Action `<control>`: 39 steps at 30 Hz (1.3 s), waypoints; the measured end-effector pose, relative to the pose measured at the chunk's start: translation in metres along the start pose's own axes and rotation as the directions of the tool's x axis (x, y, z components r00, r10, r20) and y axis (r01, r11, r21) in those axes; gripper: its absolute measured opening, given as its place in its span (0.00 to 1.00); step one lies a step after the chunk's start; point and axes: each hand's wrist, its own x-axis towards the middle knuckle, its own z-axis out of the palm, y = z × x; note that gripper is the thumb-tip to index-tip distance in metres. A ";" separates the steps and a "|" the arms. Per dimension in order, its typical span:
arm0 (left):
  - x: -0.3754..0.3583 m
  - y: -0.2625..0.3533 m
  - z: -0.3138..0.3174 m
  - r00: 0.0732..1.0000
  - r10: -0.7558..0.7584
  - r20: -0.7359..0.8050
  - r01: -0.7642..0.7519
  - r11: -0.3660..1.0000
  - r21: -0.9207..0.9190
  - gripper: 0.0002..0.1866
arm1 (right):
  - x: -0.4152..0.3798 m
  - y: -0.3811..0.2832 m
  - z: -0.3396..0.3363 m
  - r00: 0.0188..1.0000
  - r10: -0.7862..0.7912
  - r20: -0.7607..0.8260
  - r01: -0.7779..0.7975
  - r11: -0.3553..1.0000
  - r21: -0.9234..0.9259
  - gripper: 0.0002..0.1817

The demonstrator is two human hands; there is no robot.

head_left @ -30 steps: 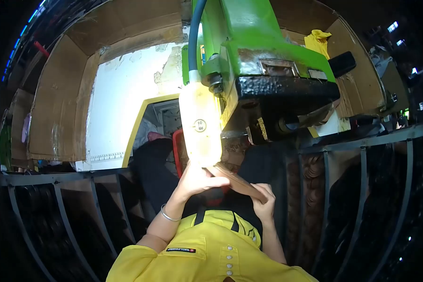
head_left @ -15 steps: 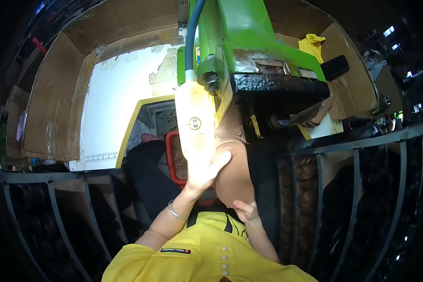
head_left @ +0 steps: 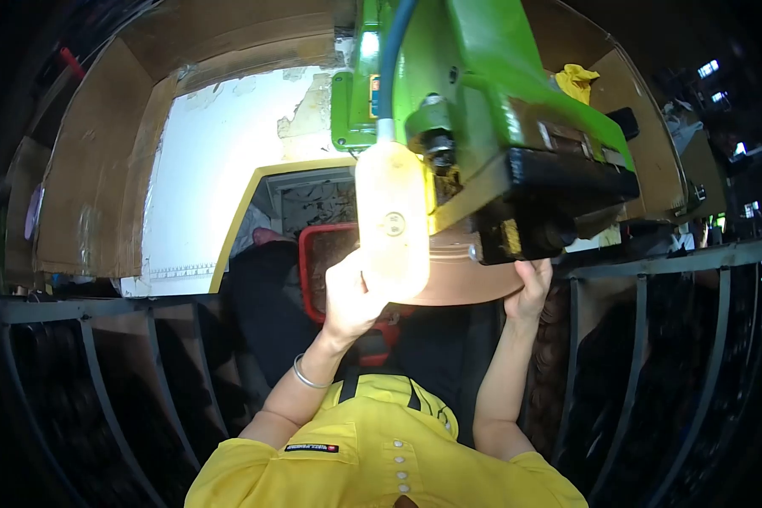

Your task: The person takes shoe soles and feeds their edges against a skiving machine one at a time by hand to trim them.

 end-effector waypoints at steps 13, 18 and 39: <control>-0.002 -0.024 0.026 0.930 -0.329 0.165 0.359 0.908 -0.215 0.09 | -0.143 0.070 -0.012 0.882 0.469 0.044 -0.470 0.872 0.134 0.23; -0.012 -0.032 0.014 0.937 -0.326 0.121 0.345 0.918 -0.194 0.06 | -0.132 0.037 -0.032 0.933 0.360 0.013 -0.360 0.930 0.072 0.18; 0.001 -0.010 0.026 0.996 -0.083 0.037 0.081 0.996 0.044 0.14 | -0.065 0.019 -0.050 0.981 0.162 -0.106 -0.161 0.987 0.010 0.15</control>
